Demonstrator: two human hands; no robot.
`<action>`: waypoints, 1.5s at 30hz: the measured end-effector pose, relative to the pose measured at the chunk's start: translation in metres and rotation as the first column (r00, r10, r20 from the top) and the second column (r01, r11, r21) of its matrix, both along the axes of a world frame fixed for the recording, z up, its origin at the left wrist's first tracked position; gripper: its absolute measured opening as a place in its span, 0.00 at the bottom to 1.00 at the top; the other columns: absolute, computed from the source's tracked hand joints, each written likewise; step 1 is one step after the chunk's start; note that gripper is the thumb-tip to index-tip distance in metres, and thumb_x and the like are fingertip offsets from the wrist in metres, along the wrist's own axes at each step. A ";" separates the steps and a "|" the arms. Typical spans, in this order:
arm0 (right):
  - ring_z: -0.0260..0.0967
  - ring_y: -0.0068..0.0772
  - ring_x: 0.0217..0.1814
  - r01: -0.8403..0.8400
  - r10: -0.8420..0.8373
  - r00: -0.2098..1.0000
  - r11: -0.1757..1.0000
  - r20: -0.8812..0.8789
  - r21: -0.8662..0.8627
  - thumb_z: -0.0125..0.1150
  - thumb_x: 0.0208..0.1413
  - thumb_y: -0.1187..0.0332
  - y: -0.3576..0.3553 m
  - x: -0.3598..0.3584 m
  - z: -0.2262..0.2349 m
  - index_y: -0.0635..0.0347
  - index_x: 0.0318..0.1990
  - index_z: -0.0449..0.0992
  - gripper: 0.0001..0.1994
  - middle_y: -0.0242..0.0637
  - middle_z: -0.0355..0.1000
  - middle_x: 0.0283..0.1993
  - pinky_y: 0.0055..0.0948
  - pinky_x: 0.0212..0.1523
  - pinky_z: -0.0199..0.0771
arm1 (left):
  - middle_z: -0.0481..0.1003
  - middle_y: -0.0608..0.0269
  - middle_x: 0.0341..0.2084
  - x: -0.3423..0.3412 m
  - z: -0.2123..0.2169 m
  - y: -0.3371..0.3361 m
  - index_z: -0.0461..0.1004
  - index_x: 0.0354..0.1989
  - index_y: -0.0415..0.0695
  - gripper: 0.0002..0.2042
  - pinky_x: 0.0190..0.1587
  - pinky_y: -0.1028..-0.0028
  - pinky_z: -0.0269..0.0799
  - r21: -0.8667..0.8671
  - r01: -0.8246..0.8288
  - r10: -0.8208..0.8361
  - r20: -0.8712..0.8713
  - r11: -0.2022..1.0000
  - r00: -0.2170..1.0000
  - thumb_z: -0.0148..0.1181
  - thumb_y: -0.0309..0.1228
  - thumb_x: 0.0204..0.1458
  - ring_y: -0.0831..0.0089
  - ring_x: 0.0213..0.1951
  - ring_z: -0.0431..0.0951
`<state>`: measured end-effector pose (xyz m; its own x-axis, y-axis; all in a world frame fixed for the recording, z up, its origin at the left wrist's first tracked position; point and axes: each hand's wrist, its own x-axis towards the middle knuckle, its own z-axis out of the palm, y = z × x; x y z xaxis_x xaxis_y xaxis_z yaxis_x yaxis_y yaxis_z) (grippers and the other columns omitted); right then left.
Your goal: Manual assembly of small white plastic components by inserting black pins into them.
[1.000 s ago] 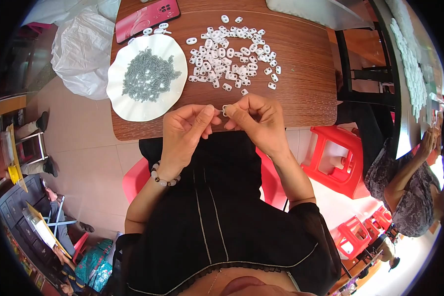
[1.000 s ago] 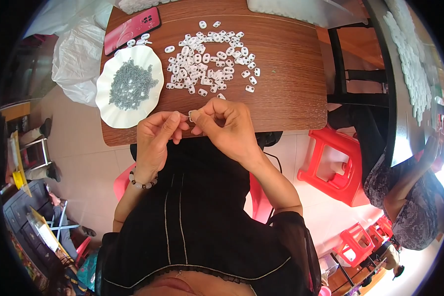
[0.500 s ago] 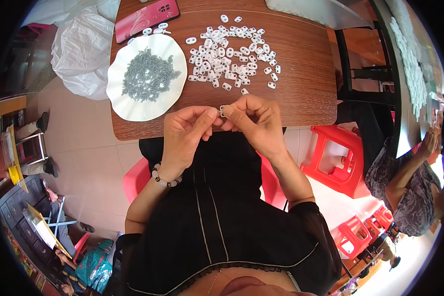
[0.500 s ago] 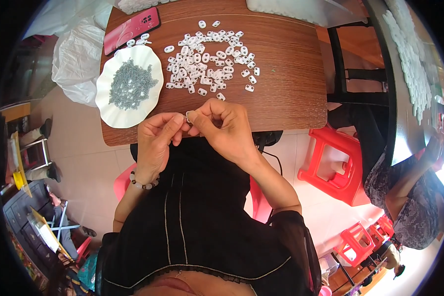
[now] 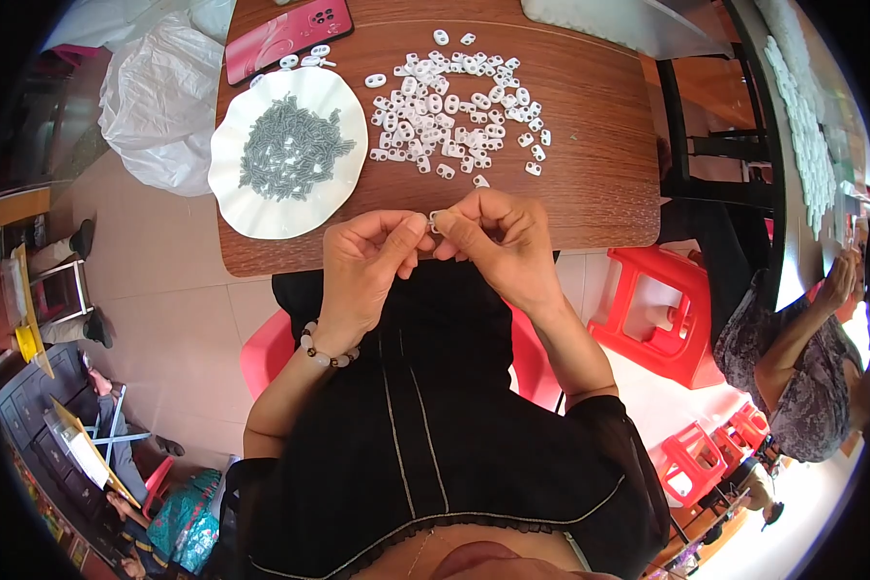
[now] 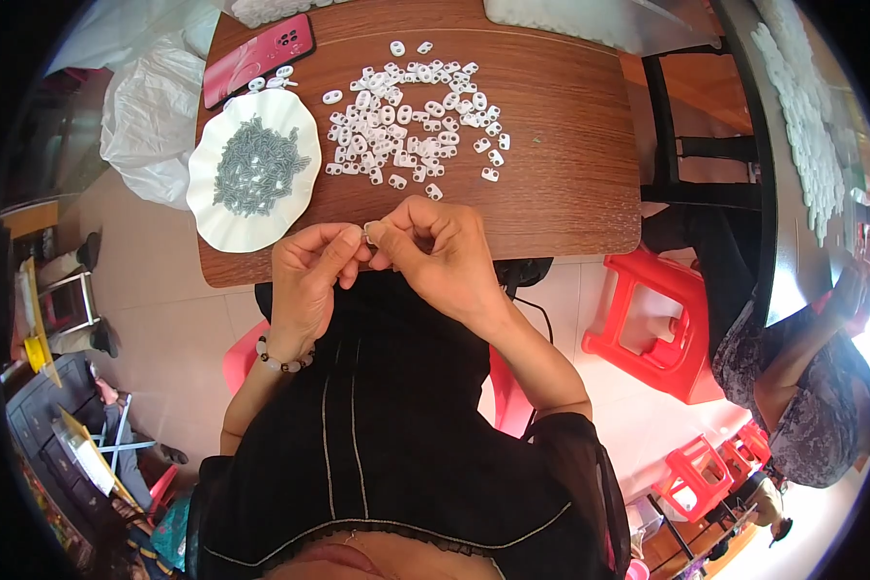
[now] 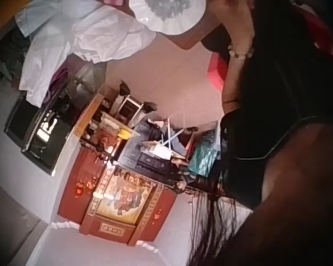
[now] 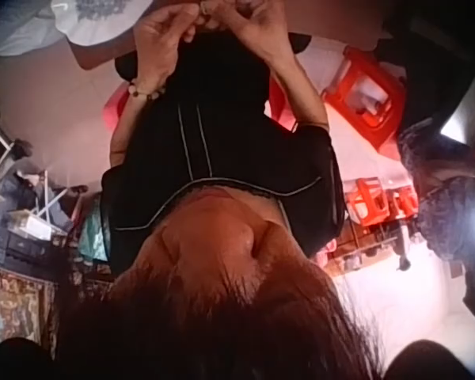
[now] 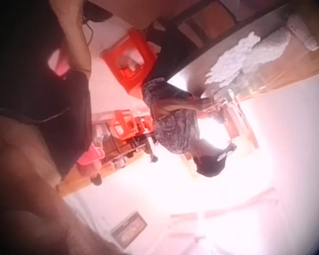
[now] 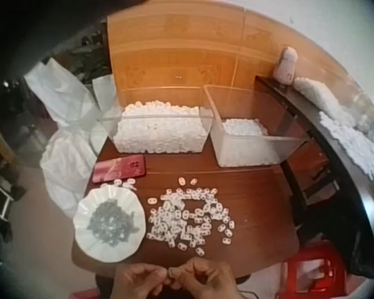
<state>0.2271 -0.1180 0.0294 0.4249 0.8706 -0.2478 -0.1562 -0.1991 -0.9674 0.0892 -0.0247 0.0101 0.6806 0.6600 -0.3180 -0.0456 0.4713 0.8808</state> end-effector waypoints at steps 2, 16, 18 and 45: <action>0.72 0.16 0.28 -0.001 0.001 1.000 1.000 0.003 -0.001 0.58 0.58 0.72 0.000 0.000 0.000 0.65 0.32 0.76 0.06 0.32 0.75 0.27 0.16 0.28 0.71 | 0.77 0.61 0.22 0.000 0.000 0.000 0.78 0.33 0.34 0.08 0.21 0.84 0.62 -0.002 0.000 0.000 -0.006 1.000 1.000 0.59 0.28 0.55 0.85 0.19 0.68; 0.72 0.17 0.27 0.067 -0.064 0.990 0.997 -0.122 0.025 0.60 0.55 0.73 0.000 0.003 -0.001 0.68 0.28 0.76 0.07 0.33 0.75 0.25 0.18 0.29 0.75 | 0.77 0.61 0.25 0.000 0.003 0.002 0.77 0.34 0.35 0.12 0.22 0.84 0.64 -0.032 0.061 -0.061 -0.003 0.998 0.998 0.55 0.33 0.58 0.84 0.20 0.69; 0.72 0.17 0.27 0.065 -0.061 0.992 0.997 -0.107 0.030 0.60 0.55 0.73 -0.001 0.004 -0.003 0.68 0.28 0.76 0.07 0.33 0.75 0.25 0.18 0.29 0.75 | 0.77 0.61 0.25 -0.001 0.003 0.002 0.77 0.35 0.35 0.12 0.23 0.83 0.64 -0.031 0.077 -0.077 0.002 0.997 0.997 0.54 0.34 0.59 0.83 0.21 0.70; 0.72 0.17 0.26 0.052 -0.051 0.998 0.998 -0.037 0.036 0.60 0.55 0.74 -0.001 0.000 0.001 0.67 0.28 0.75 0.06 0.32 0.75 0.24 0.16 0.26 0.70 | 0.76 0.62 0.23 0.001 0.001 -0.001 0.76 0.34 0.35 0.08 0.22 0.84 0.63 -0.087 -0.020 0.022 0.027 0.996 0.999 0.60 0.29 0.54 0.84 0.20 0.69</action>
<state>0.2270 -0.1189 0.0305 0.4607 0.8567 -0.2318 -0.1998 -0.1543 -0.9676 0.0899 -0.0260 0.0109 0.6764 0.6449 -0.3559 -0.0797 0.5445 0.8350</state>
